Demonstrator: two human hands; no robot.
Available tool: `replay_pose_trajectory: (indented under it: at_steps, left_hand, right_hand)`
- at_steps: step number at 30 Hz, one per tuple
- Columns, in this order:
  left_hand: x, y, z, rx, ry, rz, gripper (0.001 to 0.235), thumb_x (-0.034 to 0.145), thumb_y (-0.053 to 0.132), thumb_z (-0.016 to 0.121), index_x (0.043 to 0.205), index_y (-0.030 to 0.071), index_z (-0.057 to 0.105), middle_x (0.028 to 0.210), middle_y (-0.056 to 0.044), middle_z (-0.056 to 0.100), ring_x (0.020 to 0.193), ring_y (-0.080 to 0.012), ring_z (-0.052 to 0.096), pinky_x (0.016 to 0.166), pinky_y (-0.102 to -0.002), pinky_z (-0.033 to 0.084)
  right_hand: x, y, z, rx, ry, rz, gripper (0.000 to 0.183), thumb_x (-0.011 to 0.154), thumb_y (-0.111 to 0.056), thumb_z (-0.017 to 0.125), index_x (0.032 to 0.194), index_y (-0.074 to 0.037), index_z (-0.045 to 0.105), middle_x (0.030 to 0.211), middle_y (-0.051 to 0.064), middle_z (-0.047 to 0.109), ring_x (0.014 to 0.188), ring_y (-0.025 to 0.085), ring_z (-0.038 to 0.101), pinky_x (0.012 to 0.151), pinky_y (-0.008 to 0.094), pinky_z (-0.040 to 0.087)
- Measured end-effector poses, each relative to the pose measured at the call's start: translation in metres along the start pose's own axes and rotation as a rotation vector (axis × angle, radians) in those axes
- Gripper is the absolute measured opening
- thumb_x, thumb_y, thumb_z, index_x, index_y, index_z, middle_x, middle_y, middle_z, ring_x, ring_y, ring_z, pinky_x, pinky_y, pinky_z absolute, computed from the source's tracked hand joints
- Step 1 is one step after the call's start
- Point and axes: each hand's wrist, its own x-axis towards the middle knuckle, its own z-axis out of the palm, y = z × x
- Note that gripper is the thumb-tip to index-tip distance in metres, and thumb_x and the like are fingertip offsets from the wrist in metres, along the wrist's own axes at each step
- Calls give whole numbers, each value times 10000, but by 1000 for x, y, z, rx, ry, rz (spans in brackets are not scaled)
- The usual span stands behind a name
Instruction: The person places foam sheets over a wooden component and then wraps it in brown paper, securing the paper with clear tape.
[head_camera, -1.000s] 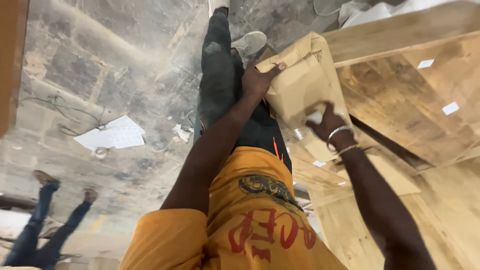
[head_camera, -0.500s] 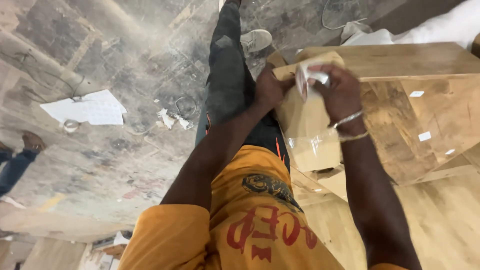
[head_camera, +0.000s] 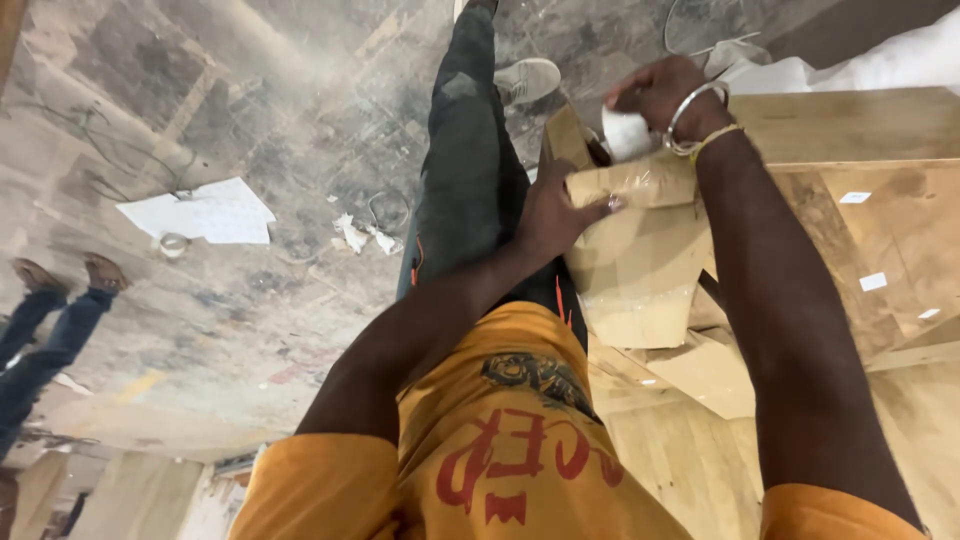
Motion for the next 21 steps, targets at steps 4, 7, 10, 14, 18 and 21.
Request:
replay_pose_trajectory:
  at_steps: [4,7,10,14,18,21]
  left_hand:
    - [-9,21,-20,-84,-102,-47,573,730,377,940,1030,13,615,907,-120,682,826,-203,683,755,-340,558]
    - [-17,27,-35,-232,-151,-36,538,762,320,937,1076,20,619,950,-76,687,877,-145,668,797,-306,564]
    - [-11,40,-64,-283,-228,-128,499,778,251,933,1084,33,605,959,-36,690,897,-101,664,804,-283,576]
    - [-2,64,-108,-171,-294,-107,515,752,190,950,1081,35,586,968,-30,651,902,-104,649,796,-279,579]
    - [3,83,-133,-170,-381,34,589,740,168,960,1151,25,564,1072,-40,600,1000,-125,622,884,-277,554]
    - [13,99,-127,-167,-470,90,604,737,178,957,1183,22,580,1108,-46,608,1027,-137,626,913,-291,550]
  right_hand:
    - [-7,12,-12,-273,-332,168,354,947,-346,779,1165,-67,790,1063,118,782,912,170,668,851,320,526]
    - [-19,20,-35,132,-564,152,519,972,-471,620,1403,-193,698,1223,61,729,1041,117,629,939,306,506]
    - [-36,26,-38,537,-644,128,675,951,-487,625,1571,-252,497,1158,71,674,1028,172,642,965,365,522]
    - [-70,-2,-26,313,-433,-138,612,1006,-504,548,1551,-227,516,1353,-96,626,1206,71,590,1034,310,434]
    - [-63,15,9,436,-309,-12,534,969,-299,710,1482,-210,594,933,87,682,817,227,642,828,382,553]
    - [-52,17,27,385,8,-324,342,948,-178,782,1256,-98,655,1058,57,708,943,203,663,857,365,549]
